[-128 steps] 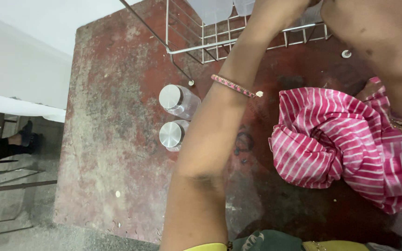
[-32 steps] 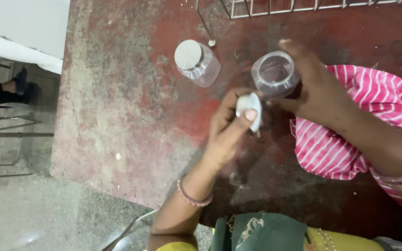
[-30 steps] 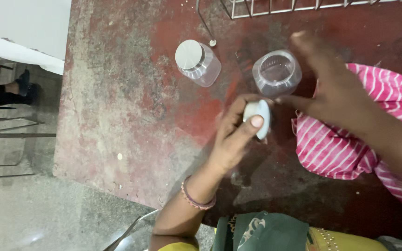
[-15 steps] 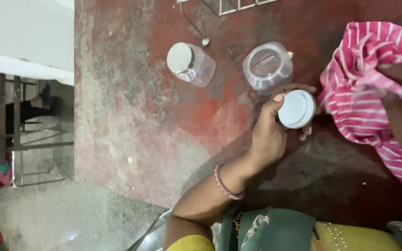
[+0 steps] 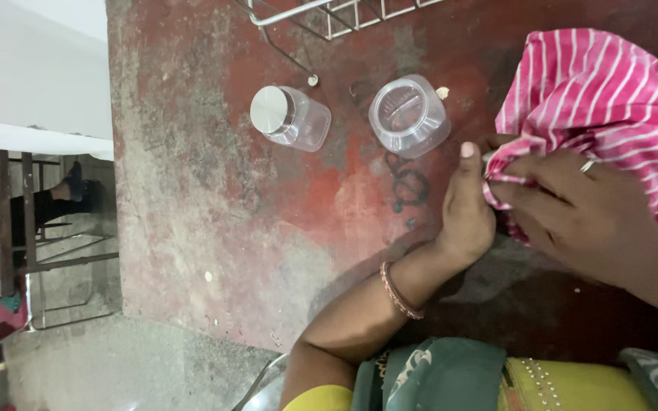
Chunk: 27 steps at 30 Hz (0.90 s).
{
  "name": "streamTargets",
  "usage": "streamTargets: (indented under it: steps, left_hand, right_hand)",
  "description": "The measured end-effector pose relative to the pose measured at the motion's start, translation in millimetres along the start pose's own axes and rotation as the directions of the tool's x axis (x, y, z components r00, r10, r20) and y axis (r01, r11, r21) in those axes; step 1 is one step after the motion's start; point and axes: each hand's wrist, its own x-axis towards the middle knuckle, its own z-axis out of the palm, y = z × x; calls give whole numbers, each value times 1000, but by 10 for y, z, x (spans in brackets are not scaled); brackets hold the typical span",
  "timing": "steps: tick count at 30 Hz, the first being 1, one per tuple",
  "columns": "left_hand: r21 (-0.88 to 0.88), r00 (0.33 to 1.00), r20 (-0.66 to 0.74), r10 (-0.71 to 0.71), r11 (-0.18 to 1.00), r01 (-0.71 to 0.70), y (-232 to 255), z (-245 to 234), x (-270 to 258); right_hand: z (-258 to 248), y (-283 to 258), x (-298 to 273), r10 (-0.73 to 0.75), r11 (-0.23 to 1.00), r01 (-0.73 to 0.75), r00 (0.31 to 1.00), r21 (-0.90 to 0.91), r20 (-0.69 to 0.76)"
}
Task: The person wipes several small transparent plastic containers with metal lids using a pink and white striped cloth. They remove lids, wipe the containers and lids, and place the cleaned containers into a white wire rack on a reddish-brown table.
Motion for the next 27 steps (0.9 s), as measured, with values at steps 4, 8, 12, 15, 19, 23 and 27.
streamTargets:
  steps: [4,8,12,15,19,23,27]
  left_hand:
    - [382,968,-60,244,902,-204,43,68,10]
    - [540,930,-36,365,791,-290,91,35,-72]
    - [398,944,-16,329,868,-296,106,49,-72]
    - [331,960,15,280,904,-269,112,67,-4]
    - [454,962,-33,270,862,-226,102,89,6]
    - [580,929,-4,370,758,-299,140,110,-38]
    - [548,915,3,403,764,-339,181,121,-39]
  right_hand:
    - [-118,-76,68,83,913,-42,993,-406,84]
    - [1,-52,3,283,937,-141,841,-318,461]
    - [110,114,-68,231,862,-352,913,364,335]
    - [94,162,-60,243,886,-300,950,354,197]
    - [30,84,-68,31,993,-26,999,-116,40]
    - [80,136,-110,270,962,-243,922,-129,278]
    - [220,398,-185,406,693,-644,720,323,563]
